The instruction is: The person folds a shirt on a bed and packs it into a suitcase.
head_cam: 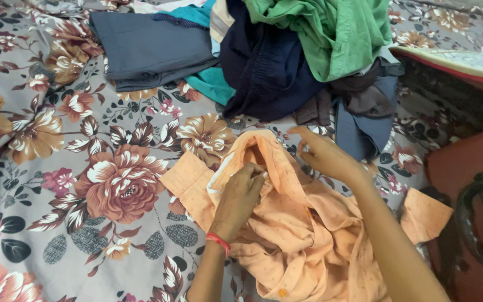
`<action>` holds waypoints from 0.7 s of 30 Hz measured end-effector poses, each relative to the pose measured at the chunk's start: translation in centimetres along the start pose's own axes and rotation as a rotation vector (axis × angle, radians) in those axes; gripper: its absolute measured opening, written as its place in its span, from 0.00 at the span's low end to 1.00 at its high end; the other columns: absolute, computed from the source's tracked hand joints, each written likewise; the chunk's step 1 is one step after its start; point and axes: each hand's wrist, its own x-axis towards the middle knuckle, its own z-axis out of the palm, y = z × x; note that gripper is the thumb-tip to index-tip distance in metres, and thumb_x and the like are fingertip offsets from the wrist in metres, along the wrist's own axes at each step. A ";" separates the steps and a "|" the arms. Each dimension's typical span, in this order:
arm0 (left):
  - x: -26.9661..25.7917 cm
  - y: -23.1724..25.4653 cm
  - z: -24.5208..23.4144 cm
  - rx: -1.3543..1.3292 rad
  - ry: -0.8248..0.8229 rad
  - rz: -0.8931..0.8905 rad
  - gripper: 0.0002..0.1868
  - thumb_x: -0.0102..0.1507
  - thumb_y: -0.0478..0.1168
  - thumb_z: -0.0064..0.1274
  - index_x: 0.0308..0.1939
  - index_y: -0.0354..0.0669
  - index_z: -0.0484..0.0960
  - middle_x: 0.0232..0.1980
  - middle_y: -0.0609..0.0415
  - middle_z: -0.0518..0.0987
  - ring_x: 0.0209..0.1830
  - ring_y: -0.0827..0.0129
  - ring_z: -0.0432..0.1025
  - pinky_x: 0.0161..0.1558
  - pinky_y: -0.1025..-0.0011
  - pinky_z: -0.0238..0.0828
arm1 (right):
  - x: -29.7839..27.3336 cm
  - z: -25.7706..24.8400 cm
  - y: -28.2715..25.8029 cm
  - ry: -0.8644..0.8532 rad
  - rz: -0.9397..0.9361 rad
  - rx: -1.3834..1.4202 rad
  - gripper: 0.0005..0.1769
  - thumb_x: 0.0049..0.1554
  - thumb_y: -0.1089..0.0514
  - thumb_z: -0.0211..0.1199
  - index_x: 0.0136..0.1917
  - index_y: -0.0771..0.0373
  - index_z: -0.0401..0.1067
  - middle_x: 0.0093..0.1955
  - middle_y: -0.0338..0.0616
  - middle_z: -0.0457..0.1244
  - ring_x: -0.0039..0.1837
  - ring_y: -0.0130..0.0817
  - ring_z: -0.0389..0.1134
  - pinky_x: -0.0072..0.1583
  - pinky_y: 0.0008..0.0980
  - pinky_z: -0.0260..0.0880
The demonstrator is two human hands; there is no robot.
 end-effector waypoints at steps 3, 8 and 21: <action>-0.2 0.0 0.0 0.014 0.017 0.025 0.12 0.68 0.43 0.47 0.44 0.36 0.76 0.31 0.50 0.79 0.22 0.67 0.73 0.28 0.67 0.70 | 3.1 2.2 1.0 0.084 -0.466 0.060 0.43 0.46 0.73 0.58 0.75 0.64 0.58 0.64 0.54 0.62 0.55 0.39 0.66 0.60 0.35 0.65; -0.1 0.1 -0.2 0.036 0.030 0.060 0.12 0.67 0.43 0.48 0.43 0.36 0.76 0.33 0.49 0.79 0.23 0.66 0.75 0.28 0.66 0.72 | 4.5 3.1 3.0 -0.026 -0.334 0.513 0.23 0.59 0.71 0.60 0.67 0.63 0.73 0.68 0.49 0.66 0.68 0.34 0.66 0.69 0.33 0.63; -1.5 1.2 -0.5 -0.430 -0.559 0.133 0.10 0.70 0.40 0.54 0.47 0.37 0.83 0.31 0.64 0.73 0.25 0.83 0.62 0.26 0.79 0.59 | -3.3 -6.8 1.0 0.465 -0.355 1.094 0.08 0.68 0.59 0.54 0.47 0.64 0.66 0.45 0.50 0.67 0.49 0.39 0.70 0.58 0.40 0.70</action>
